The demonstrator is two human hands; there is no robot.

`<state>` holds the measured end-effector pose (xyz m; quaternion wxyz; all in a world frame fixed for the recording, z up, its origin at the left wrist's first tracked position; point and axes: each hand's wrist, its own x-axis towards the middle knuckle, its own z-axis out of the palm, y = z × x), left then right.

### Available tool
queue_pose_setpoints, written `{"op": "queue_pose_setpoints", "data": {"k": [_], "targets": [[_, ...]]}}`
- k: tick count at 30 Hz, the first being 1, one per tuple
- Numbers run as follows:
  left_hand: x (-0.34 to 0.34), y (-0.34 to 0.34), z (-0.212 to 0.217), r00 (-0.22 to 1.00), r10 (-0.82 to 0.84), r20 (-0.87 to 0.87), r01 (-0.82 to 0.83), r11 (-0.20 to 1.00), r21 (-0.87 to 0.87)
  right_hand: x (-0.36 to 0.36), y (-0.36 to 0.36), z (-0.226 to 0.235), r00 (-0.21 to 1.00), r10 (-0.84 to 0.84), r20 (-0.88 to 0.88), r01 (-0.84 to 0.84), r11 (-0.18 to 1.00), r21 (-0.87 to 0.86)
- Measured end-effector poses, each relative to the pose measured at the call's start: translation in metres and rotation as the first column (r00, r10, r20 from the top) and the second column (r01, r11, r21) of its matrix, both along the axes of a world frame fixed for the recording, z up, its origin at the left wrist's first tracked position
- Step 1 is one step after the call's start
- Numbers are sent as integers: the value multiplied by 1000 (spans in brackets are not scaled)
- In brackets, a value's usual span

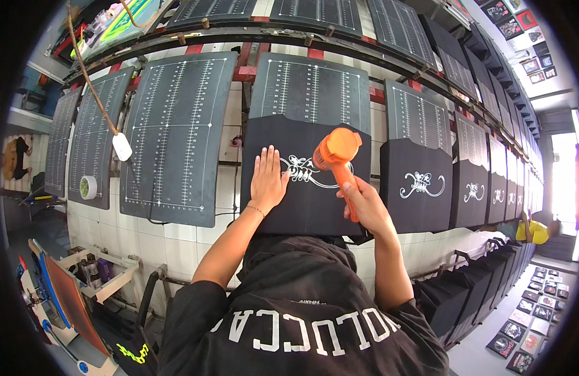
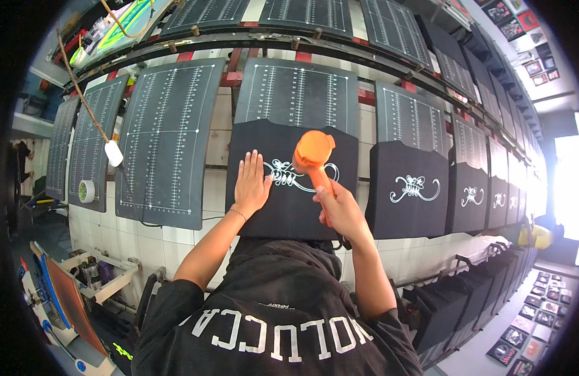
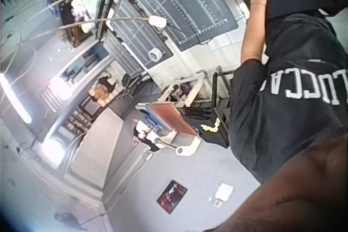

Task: The person uses a heat gun to dry ink on printed t-shirts and then unplugs electrical cords in a printing shop.

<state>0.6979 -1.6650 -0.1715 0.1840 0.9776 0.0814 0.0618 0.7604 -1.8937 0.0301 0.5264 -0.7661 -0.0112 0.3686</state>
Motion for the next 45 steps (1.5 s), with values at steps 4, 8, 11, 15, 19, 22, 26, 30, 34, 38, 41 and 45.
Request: {"op": "queue_pose_setpoints", "data": {"k": [4, 8, 11, 15, 19, 22, 26, 30, 34, 38, 41, 45], "targets": [[-21, -8, 1, 998, -47, -30, 47, 999, 0, 12, 8, -6, 1000, -3, 1, 3, 999, 52], [-44, -15, 5, 995, -83, -60, 83, 997, 0, 13, 9, -9, 998, -56, 20, 54, 996, 72], [-58, -17, 4, 992, -88, -84, 89, 996, 0, 9, 17, -3, 997, -72, 33, 72, 997, 10], [-69, -17, 8, 989, -105, -104, 101, 994, -40, 13, 8, -9, 996, -74, -45, 77, 995, 63], [-73, -16, 7, 995, -39, -89, 33, 997, -68, 7, 13, -11, 994, -112, 4, 112, 993, 49], [-74, -17, 7, 998, 2, -69, -8, 997, -76, 6, 12, -8, 996, -81, -38, 84, 995, 60], [-78, -16, 8, 998, -11, -61, 5, 996, -87, 2, 8, -6, 993, -121, -15, 122, 991, 48], [-83, -15, 9, 996, -46, -71, 40, 996, -84, -5, 7, -6, 994, -112, 5, 112, 994, 20], [-90, -12, 11, 995, -79, -62, 72, 992, -100, -13, 0, 1, 996, -70, -53, 71, 997, 19], [-81, -8, 6, 998, -40, -43, 37, 996, -79, -25, 3, 3, 998, -68, -16, 67, 998, -13], [-79, -9, 6, 999, -20, -33, 18, 997, -77, -31, 1, 1, 998, -3, -64, 3, 1000, -4], [-84, -8, 7, 994, -59, -87, 54, 997, -58, -42, 5, 10, 999, -20, -33, 18, 997, -77]]}}
